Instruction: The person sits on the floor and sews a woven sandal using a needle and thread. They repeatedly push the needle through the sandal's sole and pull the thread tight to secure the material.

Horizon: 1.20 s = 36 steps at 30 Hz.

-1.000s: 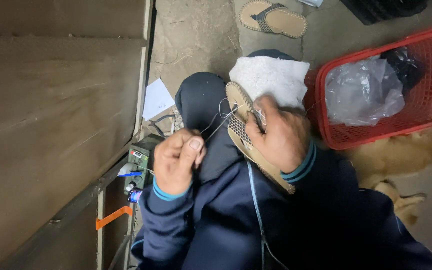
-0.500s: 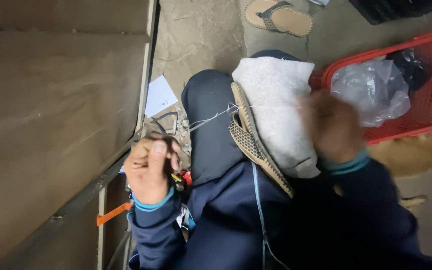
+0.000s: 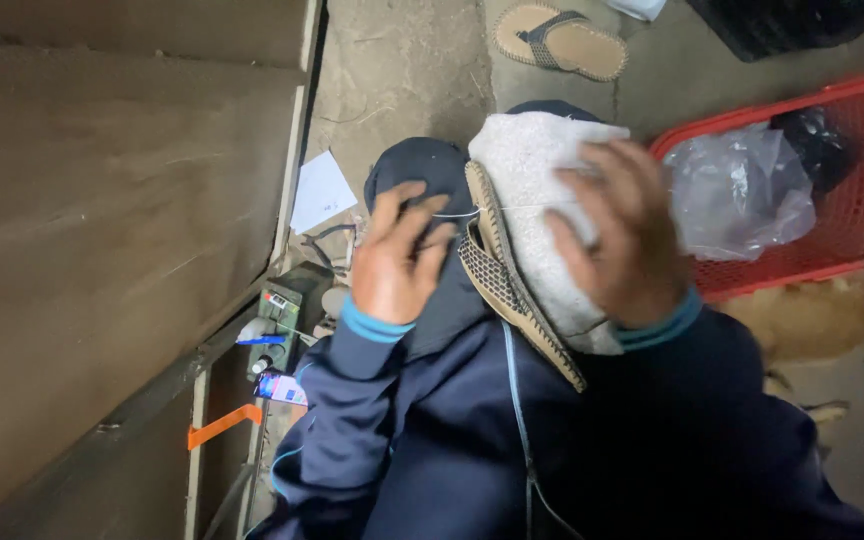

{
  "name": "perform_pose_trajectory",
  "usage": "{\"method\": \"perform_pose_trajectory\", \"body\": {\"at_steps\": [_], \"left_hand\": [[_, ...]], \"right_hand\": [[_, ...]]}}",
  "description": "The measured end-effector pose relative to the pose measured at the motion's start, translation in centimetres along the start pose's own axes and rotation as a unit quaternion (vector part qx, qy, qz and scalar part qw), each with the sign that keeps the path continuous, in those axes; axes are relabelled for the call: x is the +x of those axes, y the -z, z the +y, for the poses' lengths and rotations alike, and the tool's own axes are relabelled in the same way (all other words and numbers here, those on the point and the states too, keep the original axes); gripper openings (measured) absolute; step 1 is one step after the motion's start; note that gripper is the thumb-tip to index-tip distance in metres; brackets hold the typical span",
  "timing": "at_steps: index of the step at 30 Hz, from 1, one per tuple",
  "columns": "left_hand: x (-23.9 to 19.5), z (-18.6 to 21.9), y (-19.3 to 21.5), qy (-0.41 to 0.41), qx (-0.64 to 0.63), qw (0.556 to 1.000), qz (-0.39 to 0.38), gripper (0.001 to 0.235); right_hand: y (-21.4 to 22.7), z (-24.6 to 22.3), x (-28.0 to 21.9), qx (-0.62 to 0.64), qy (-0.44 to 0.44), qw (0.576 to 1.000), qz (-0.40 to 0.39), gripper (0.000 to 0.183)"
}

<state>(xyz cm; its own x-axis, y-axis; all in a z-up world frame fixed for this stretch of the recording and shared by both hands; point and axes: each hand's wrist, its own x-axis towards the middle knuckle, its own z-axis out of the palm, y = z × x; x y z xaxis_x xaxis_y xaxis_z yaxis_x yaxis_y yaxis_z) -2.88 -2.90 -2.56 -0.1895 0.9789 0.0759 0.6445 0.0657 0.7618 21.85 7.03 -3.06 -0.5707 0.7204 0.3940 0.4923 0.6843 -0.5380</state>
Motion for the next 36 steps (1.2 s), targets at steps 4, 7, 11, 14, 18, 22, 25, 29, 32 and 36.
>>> {"method": "perform_pose_trajectory", "body": {"at_steps": [4, 7, 11, 14, 18, 22, 25, 29, 32, 36], "left_hand": [[0.9, 0.8, -0.9, -0.001, 0.091, 0.992, -0.082, 0.021], [0.8, 1.1, -0.2, 0.011, 0.044, 0.994, -0.100, 0.016], [0.0, 0.8, -0.4, 0.034, -0.064, 0.992, -0.104, 0.030], [-0.5, 1.2, -1.9, 0.036, -0.083, 0.994, -0.063, 0.040], [-0.7, 1.9, -3.3, 0.040, -0.081, 0.996, 0.001, 0.025], [-0.9, 1.7, -4.8, 0.015, -0.027, 0.999, 0.025, 0.022], [-1.2, 1.5, -4.7, 0.008, -0.054, 0.998, 0.030, 0.022], [-1.7, 1.2, -3.9, 0.027, -0.114, 0.991, 0.062, 0.024], [-1.5, 1.9, -2.5, 0.024, -0.136, 0.985, 0.101, 0.025], [-2.3, 0.6, -1.6, 0.020, -0.154, 0.982, 0.103, 0.033]], "right_hand": [[-0.5, -2.2, 1.8, -0.001, 0.029, 0.999, -0.027, 0.017], [0.1, -2.7, 2.0, 0.079, 0.011, 0.996, -0.038, 0.015], [2.3, -3.9, 2.2, 0.361, -0.187, 0.904, -0.135, 0.024], [1.1, -2.8, 1.3, 0.597, -0.167, 0.782, -0.067, 0.028], [-0.2, 1.7, -0.8, 0.382, -0.143, 0.910, -0.071, 0.046], [-1.6, 3.0, -2.7, 0.481, -0.348, 0.805, 0.013, 0.021], [-1.8, 1.8, -2.8, 0.407, -0.379, 0.831, -0.017, 0.012], [-0.8, -1.9, -1.3, 0.128, -0.378, 0.903, -0.162, 0.027], [1.6, -5.8, 1.8, 0.148, -0.208, 0.962, -0.094, 0.036], [-0.5, -5.6, 0.4, 0.067, -0.143, 0.983, -0.094, 0.038]]}}
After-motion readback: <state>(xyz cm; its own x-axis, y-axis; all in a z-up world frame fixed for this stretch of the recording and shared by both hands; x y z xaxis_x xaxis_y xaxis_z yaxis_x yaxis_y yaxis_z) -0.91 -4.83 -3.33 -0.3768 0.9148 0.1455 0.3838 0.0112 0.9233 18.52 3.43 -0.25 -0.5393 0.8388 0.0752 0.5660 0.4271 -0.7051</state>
